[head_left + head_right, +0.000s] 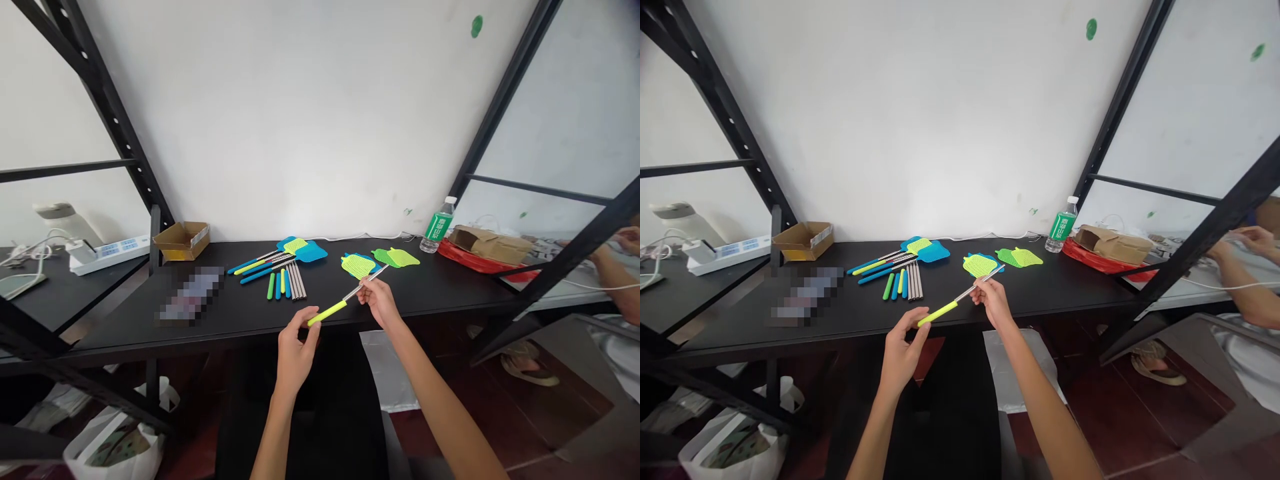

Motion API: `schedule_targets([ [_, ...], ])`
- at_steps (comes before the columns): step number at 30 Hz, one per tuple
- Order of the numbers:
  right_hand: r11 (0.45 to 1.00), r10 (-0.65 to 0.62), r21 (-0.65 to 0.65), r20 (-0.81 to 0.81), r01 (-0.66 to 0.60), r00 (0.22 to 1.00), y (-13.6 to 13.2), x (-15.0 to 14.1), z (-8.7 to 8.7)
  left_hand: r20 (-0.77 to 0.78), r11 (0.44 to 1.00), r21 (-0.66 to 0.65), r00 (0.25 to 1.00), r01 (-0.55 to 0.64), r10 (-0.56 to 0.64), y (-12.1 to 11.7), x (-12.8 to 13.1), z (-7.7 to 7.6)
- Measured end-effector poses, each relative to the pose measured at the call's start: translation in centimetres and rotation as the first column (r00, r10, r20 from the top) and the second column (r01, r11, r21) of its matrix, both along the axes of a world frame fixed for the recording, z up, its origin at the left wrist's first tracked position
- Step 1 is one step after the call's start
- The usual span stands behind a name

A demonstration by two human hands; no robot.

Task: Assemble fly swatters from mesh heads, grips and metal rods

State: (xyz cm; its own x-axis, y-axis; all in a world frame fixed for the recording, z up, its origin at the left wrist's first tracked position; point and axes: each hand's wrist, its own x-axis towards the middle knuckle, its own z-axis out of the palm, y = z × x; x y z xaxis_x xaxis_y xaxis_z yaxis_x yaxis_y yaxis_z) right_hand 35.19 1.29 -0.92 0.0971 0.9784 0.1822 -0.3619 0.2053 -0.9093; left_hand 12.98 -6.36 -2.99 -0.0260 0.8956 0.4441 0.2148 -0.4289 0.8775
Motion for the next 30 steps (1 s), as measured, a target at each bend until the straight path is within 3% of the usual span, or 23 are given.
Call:
schedule_targets([
  [14, 0.999, 0.029, 0.035, -0.009, -0.028, 1.0, 0.24, 0.37, -0.5, -0.009, 0.999, -0.02, 0.999, -0.038, 0.037, -0.19, 0.14, -0.47],
  [30, 0.999, 0.013, 0.033, 0.008, -0.013, 1.0, -0.14, 0.12, 0.02, -0.007, 1.0, 0.01, 1.0, 0.017, -0.017, -0.43, -0.04, -0.15],
])
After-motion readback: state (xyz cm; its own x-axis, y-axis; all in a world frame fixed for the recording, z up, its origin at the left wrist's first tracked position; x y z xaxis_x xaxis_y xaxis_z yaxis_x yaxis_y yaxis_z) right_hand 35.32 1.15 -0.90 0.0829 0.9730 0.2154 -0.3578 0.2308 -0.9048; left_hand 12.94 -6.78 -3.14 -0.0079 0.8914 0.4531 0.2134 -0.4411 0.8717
